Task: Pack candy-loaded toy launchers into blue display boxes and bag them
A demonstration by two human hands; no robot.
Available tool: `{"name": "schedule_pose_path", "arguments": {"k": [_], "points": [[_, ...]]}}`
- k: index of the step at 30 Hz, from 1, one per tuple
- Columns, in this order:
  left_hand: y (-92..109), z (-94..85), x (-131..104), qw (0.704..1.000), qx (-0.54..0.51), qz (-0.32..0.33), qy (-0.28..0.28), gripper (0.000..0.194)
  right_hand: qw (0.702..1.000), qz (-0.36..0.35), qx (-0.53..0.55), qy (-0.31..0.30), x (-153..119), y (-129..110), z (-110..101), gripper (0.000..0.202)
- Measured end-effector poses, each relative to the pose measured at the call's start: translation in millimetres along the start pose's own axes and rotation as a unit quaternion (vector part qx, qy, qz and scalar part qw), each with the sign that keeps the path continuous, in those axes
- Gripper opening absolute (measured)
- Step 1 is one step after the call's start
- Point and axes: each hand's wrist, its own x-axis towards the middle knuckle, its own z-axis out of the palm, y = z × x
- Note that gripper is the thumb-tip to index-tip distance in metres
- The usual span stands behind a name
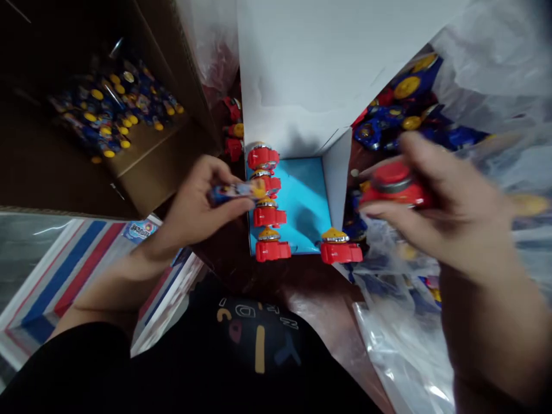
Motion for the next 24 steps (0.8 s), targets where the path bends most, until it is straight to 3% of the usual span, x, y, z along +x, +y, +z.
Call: {"name": "schedule_pose_path", "arguments": {"k": [3, 6, 10, 13, 15, 17, 19, 21, 24], "points": [[26, 26.6, 2, 0.99, -0.035, 0.017, -0.137, 0.036, 0.992, -0.094, 0.001, -0.087, 8, -34, 10, 0.062], [35, 34.2, 4, 0.973, -0.069, -0.001, -0.22, 0.035, 0.981, -0.103, -0.047, -0.155, 13, -48, 15, 0.05], [39, 36.7, 0, 0.966, -0.08, 0.01, -0.247, 0.034, 0.971, -0.131, -0.091, -0.176, 12, -59, 8, 0.04], [39, 40.3, -2, 0.967, -0.045, 0.094, -0.234, 0.034, 0.978, -0.144, -0.067, -0.133, 10, -67, 0, 0.033], [36, 42.3, -2, 0.958, 0.002, 0.198, -0.208, 0.04, 0.987, -0.116, 0.0, -0.115, 10, -70, -3, 0.039], [31, 42.9, 0, 0.926, 0.063, 0.324, -0.181, 0.043, 0.981, -0.044, 0.097, -0.162, 11, -71, -2, 0.046], [27, 41.6, 4, 0.891, 0.124, 0.405, -0.165, 0.041, 0.951, 0.055, 0.204, -0.224, 12, -70, 1, 0.05], [24, 38.5, 10, 0.878, 0.154, 0.425, -0.155, 0.037, 0.922, 0.137, 0.284, -0.225, 13, -67, 3, 0.052], [22, 32.1, 16, 0.916, 0.14, 0.341, -0.159, 0.04, 0.926, 0.186, 0.308, -0.113, 12, -62, -1, 0.064]]}}
